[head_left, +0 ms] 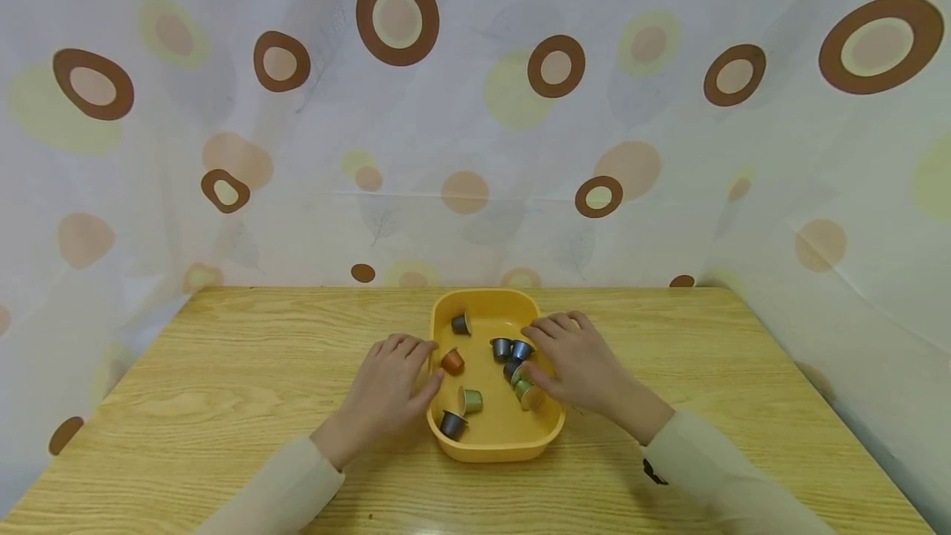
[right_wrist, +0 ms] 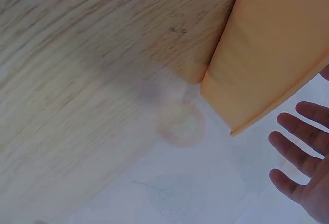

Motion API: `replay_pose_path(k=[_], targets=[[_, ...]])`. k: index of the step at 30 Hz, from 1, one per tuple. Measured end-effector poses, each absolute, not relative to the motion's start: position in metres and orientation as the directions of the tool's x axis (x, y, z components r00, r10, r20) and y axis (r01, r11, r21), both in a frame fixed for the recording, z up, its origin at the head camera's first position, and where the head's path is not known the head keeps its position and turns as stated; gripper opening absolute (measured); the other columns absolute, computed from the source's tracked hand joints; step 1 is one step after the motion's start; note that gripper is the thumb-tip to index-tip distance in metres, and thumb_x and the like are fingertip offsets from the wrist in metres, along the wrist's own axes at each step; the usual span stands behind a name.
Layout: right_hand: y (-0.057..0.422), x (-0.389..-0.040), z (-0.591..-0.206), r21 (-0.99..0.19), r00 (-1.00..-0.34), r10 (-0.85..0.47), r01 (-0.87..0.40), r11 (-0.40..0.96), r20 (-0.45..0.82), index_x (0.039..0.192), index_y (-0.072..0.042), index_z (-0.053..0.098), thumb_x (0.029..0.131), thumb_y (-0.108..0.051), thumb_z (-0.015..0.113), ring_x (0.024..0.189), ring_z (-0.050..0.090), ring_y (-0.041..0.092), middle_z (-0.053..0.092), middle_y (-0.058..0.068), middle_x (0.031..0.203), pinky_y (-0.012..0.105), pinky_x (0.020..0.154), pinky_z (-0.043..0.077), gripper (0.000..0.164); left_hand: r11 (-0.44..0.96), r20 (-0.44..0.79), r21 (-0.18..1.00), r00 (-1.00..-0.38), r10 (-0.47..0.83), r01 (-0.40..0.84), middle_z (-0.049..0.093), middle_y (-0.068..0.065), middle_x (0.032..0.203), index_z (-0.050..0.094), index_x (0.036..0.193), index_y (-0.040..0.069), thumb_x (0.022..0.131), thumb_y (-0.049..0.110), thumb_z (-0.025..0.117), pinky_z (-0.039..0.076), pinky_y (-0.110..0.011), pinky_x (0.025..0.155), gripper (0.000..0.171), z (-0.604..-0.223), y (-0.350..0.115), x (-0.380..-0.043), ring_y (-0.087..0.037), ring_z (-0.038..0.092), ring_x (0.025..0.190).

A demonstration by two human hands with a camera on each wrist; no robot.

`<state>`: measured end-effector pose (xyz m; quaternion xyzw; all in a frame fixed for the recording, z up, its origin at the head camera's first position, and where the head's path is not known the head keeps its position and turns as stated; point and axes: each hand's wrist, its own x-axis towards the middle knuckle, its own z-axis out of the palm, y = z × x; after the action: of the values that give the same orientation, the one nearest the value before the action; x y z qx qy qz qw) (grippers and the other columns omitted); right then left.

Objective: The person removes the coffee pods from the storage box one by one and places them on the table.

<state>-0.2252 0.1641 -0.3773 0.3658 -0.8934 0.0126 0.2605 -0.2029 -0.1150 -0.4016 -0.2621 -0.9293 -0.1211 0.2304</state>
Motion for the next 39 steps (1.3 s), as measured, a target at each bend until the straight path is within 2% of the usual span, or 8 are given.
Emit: replay_pose_path(k=[10,26,39], targets=[[0.154,-0.225,-0.380,0.202,-0.543,-0.697,-0.702,0.683,0.469,0.102,-0.011,0.064,0.079,-0.032,0.066,0.091,0.058,0.021,0.062,0.002,0.097,0.043,0.085,0.044,0.031,0.843,0.491,0.103,-0.764,0.419,0.528,0.064,-0.002,0.105,0.061,0.113,0.013,0.089,0.034,0.053,0.045,-0.042,0.086,0.033,-0.403,-0.115,-0.212,-0.024,0.056,0.102],[0.146,-0.220,-0.382,0.264,-0.584,-0.741,-0.697,0.667,0.330,0.093,-0.016,0.061,0.079,-0.039,0.065,0.085,0.056,0.019,0.062,-0.001,0.091,0.044,0.086,0.043,0.028,0.860,0.505,0.085,-0.766,0.398,0.503,0.065,-0.003,0.104,0.061,0.112,0.012,0.088,0.028,0.056,0.045,-0.041,0.087,0.030,-0.404,-0.112,-0.221,-0.024,0.056,0.102],[0.143,-0.219,-0.387,0.311,-0.582,-0.757,-0.691,0.652,0.297,0.085,-0.017,0.060,0.079,-0.041,0.065,0.078,0.056,0.019,0.059,-0.003,0.082,0.044,0.083,0.045,0.025,0.860,0.515,0.090,-0.763,0.391,0.502,0.065,-0.002,0.103,0.061,0.112,0.012,0.087,0.028,0.056,0.046,-0.040,0.087,0.030,-0.406,-0.112,-0.221,-0.024,0.056,0.102]])
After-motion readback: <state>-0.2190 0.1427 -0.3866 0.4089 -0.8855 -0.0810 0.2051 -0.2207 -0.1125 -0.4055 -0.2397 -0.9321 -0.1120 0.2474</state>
